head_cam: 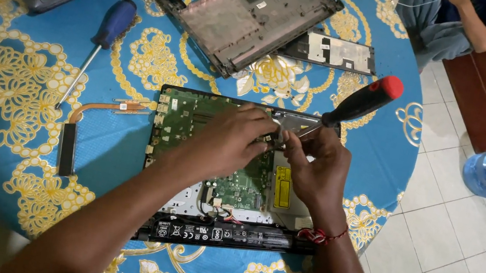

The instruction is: The person uses a screwdriver to remove screws from the internal components of a disassembled laptop motherboard. They carefully unscrew and remove a metal bracket and other small parts from the circuit board.

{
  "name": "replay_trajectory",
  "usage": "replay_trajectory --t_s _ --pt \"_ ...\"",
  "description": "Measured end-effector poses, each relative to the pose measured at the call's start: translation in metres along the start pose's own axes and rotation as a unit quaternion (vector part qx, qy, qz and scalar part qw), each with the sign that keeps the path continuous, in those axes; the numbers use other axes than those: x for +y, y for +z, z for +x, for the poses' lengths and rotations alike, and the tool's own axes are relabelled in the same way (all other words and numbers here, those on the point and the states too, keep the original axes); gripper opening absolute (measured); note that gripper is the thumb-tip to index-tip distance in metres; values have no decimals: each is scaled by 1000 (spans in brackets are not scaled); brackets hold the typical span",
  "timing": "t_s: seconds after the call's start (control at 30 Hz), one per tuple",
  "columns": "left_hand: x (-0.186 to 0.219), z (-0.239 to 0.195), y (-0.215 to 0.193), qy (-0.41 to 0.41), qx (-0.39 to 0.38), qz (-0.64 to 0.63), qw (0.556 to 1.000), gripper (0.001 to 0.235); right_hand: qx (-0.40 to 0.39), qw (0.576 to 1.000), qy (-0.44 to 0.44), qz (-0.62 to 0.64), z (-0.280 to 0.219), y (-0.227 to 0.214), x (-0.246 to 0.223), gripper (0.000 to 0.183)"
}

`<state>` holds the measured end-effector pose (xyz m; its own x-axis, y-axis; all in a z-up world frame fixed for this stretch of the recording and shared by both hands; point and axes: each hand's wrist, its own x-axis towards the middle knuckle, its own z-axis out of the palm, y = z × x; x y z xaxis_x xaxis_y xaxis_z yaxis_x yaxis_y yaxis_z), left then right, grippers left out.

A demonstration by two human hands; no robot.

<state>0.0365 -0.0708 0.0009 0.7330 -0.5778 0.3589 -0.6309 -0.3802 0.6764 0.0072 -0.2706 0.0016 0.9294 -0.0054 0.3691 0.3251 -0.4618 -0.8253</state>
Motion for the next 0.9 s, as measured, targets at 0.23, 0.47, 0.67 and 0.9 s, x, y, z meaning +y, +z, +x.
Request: replay_trajectory --t_s 0.23,0.47,0.67,0.9 --pt "-36 7 37 -13 -3 -54 998 36 2 1000 11 -29 4 1 -7 15" --pt "-36 0 37 -68 18 -162 984 33 -14 995 -4 -101 6 0 -10 18" --pt "-42 2 41 -48 15 -163 985 25 -55 991 42 -112 14 -13 -70 26" --pt "-57 7 52 126 91 -82 984 13 -30 979 -130 -156 25 -75 -116 49"
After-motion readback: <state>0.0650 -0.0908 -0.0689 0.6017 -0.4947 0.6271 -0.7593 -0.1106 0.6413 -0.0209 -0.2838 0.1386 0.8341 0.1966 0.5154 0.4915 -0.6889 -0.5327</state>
